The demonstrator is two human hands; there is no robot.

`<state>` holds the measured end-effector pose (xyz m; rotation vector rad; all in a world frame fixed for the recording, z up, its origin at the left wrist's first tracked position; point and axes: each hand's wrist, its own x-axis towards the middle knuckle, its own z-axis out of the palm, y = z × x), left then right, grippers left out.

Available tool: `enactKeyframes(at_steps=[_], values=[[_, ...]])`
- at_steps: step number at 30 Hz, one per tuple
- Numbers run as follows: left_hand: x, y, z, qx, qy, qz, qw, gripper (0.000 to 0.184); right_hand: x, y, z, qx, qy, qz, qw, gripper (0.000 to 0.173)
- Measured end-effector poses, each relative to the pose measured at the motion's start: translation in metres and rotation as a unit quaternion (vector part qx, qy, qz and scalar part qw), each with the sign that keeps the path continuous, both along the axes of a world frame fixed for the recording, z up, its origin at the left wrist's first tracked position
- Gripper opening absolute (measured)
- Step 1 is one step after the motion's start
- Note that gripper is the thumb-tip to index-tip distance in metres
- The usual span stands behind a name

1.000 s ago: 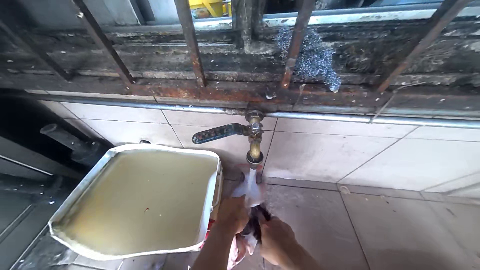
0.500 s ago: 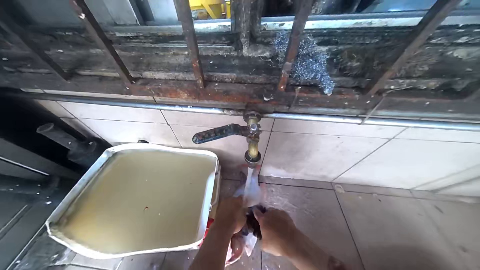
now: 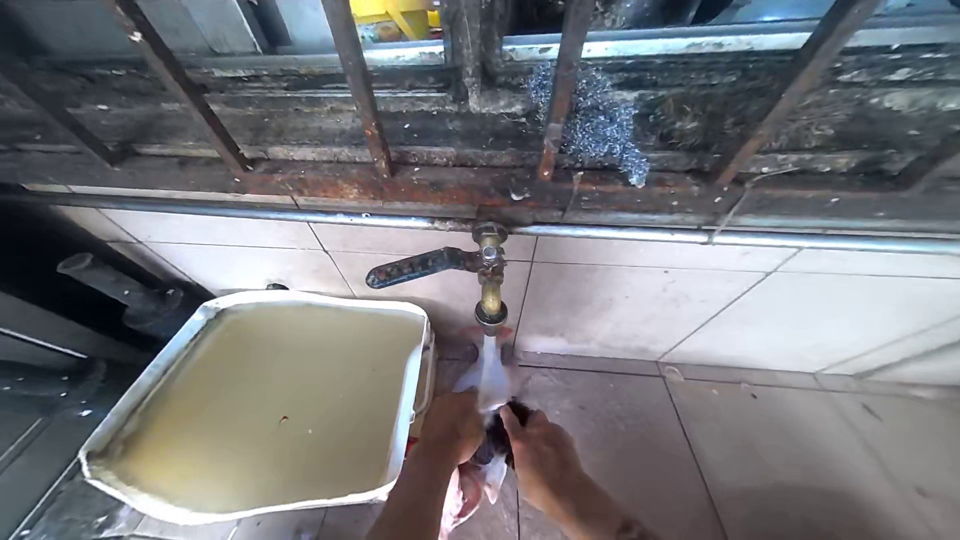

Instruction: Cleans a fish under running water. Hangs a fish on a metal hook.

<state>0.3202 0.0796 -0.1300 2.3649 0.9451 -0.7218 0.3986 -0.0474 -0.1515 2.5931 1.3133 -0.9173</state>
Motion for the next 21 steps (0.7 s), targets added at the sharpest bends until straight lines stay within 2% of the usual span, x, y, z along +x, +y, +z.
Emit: enactKeyframes(at_steps=[2, 4, 8, 11, 15, 17, 18, 21], values=[[-0.002, 0.001, 0.000, -0.004, 0.003, 0.006, 1.000, 0.043, -0.004, 0.021, 0.012, -0.070, 0.016, 0.019, 0.997, 0.087], [-0.002, 0.000, -0.002, -0.003, -0.004, 0.006, 1.000, 0.043, -0.002, 0.033, 0.024, -0.108, 0.034, 0.031, 0.993, 0.080], [-0.006, 0.003, -0.003, -0.002, -0.015, 0.022, 1.000, 0.043, 0.011, 0.034, 0.023, -0.116, 0.109, 0.029, 0.987, 0.069], [-0.006, 0.001, -0.008, -0.004, -0.018, 0.028, 0.999, 0.045, 0.002, 0.011, 0.023, -0.103, 0.176, 0.040, 0.978, 0.057], [-0.009, -0.003, -0.008, -0.003, -0.007, 0.005, 1.000, 0.048, -0.006, -0.005, 0.046, -0.098, 0.126, 0.120, 0.980, 0.056], [-0.010, -0.002, -0.009, -0.006, -0.012, 0.010, 1.000, 0.046, 0.001, -0.002, 0.049, -0.074, 0.069, 0.083, 0.991, 0.066], [-0.011, -0.002, -0.009, -0.009, -0.013, 0.018, 1.000, 0.047, 0.001, -0.001, 0.039, -0.051, 0.046, 0.044, 0.997, 0.071], [-0.005, -0.003, -0.004, -0.012, -0.014, 0.036, 0.999, 0.048, -0.022, -0.013, 0.003, 0.041, 0.043, -0.022, 0.998, 0.058]])
